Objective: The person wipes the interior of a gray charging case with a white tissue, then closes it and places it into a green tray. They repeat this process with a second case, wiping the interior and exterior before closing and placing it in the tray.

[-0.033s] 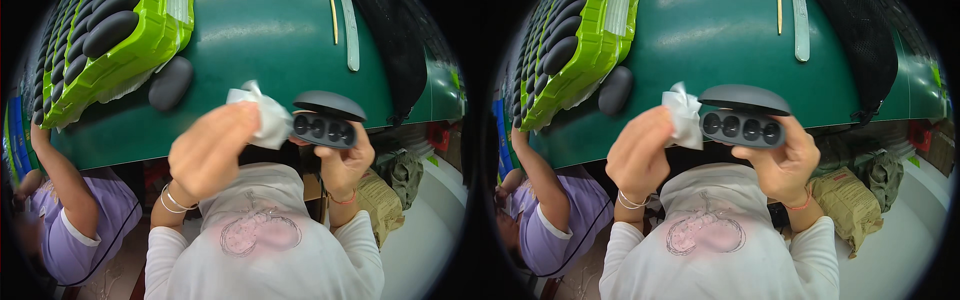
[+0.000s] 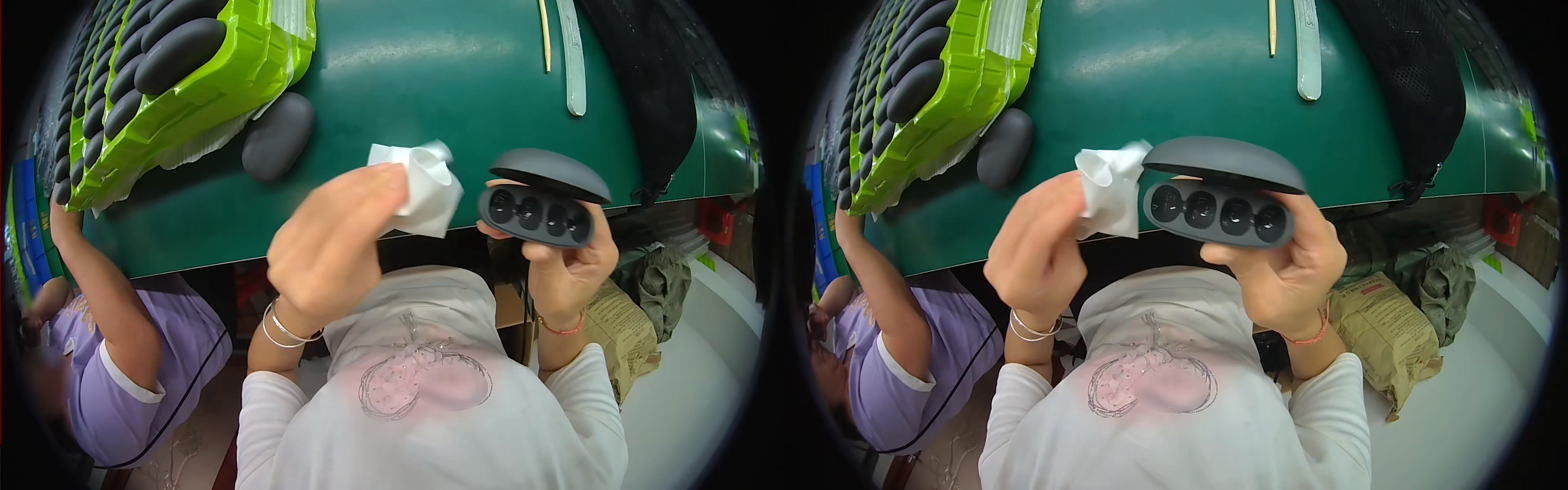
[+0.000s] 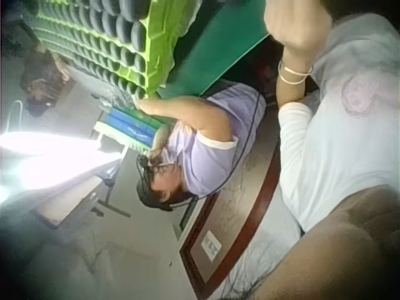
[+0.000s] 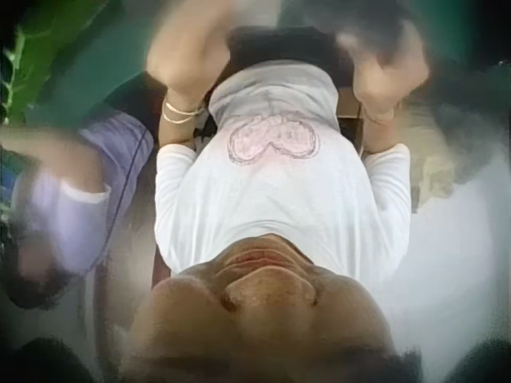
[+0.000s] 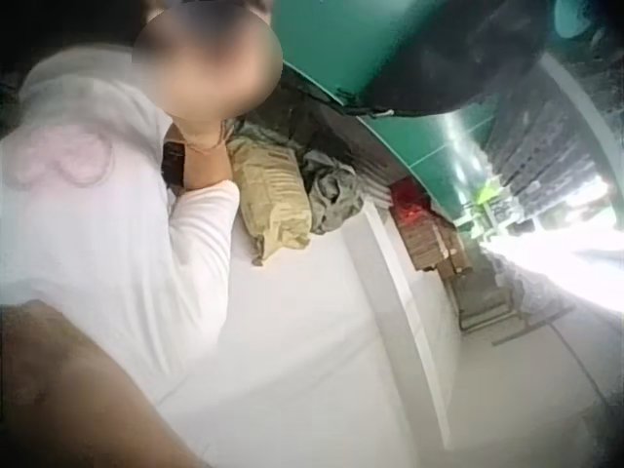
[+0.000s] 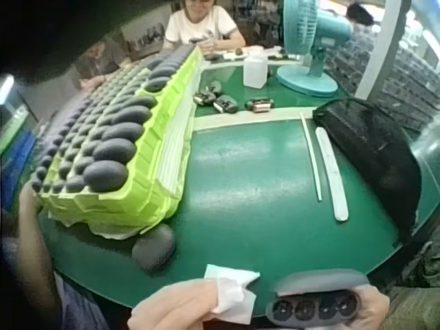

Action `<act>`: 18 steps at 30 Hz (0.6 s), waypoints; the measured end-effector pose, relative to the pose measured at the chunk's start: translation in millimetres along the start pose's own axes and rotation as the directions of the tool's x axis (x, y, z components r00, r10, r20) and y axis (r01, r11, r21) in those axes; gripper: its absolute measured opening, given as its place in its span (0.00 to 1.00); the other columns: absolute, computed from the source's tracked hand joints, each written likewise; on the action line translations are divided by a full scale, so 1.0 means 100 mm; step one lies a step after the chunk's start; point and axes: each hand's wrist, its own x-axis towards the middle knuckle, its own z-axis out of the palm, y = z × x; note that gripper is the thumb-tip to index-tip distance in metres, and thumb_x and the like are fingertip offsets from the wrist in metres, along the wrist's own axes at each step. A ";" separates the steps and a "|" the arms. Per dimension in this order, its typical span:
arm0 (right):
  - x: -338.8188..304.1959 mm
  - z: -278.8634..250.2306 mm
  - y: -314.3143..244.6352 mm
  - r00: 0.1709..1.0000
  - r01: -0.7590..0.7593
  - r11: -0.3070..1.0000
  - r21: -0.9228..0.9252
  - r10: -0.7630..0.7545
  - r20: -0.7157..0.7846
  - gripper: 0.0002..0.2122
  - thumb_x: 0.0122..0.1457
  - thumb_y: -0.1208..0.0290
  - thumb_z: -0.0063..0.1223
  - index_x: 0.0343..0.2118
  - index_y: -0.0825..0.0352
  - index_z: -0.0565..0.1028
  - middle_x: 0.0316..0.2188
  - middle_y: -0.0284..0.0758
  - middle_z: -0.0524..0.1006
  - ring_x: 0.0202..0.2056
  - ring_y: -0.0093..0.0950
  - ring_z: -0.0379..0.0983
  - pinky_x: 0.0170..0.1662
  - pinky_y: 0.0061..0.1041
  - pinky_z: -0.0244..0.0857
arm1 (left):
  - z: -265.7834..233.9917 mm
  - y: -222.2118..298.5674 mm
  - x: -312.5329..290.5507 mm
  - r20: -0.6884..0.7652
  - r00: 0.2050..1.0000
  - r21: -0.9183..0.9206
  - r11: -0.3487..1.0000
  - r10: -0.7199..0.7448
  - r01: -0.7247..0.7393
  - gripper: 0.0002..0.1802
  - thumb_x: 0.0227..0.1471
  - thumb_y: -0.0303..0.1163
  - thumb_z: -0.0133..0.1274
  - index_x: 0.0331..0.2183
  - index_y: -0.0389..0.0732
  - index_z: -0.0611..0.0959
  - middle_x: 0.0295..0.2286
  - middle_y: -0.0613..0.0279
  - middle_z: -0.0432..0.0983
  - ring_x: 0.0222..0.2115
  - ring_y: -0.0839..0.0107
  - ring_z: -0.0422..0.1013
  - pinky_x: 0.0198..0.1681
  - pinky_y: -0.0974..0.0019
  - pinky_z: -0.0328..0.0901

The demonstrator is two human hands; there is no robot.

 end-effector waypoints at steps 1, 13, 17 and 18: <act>0.02 0.04 -0.01 1.000 0.014 0.997 0.077 -0.013 -0.013 0.25 0.54 0.67 0.64 0.48 0.80 0.67 0.39 0.52 0.78 0.34 0.35 0.79 0.39 0.31 0.75 | -0.01 0.01 -0.02 -0.052 0.997 -0.002 0.998 -0.059 0.059 0.12 0.44 0.12 0.57 0.35 0.28 0.83 0.31 0.46 0.81 0.33 0.57 0.79 0.40 0.64 0.72; 0.02 0.07 -0.12 0.975 -0.198 0.833 0.516 0.113 0.193 0.27 0.51 0.83 0.64 0.54 0.79 0.65 0.45 0.46 0.76 0.45 0.33 0.76 0.49 0.36 0.74 | 0.04 0.24 -0.01 -0.190 0.739 -0.503 0.710 -0.647 0.492 0.16 0.52 0.16 0.57 0.44 0.27 0.78 0.39 0.52 0.79 0.38 0.73 0.76 0.44 0.72 0.68; -0.02 0.03 -0.05 0.984 -0.146 0.912 0.384 0.093 0.155 0.27 0.50 0.83 0.65 0.53 0.79 0.67 0.45 0.44 0.77 0.42 0.28 0.76 0.48 0.29 0.71 | -0.06 0.25 -0.08 -0.227 0.790 -0.573 0.734 -0.570 0.365 0.16 0.50 0.18 0.57 0.43 0.30 0.76 0.38 0.50 0.79 0.38 0.67 0.75 0.44 0.66 0.69; -0.02 0.03 -0.05 0.987 -0.113 0.932 0.344 0.064 0.148 0.26 0.50 0.83 0.66 0.52 0.79 0.67 0.44 0.44 0.77 0.42 0.27 0.76 0.48 0.27 0.70 | -0.11 0.27 -0.04 -0.235 0.836 -0.529 0.786 -0.497 0.319 0.15 0.49 0.19 0.58 0.41 0.32 0.78 0.37 0.52 0.80 0.36 0.66 0.74 0.43 0.66 0.68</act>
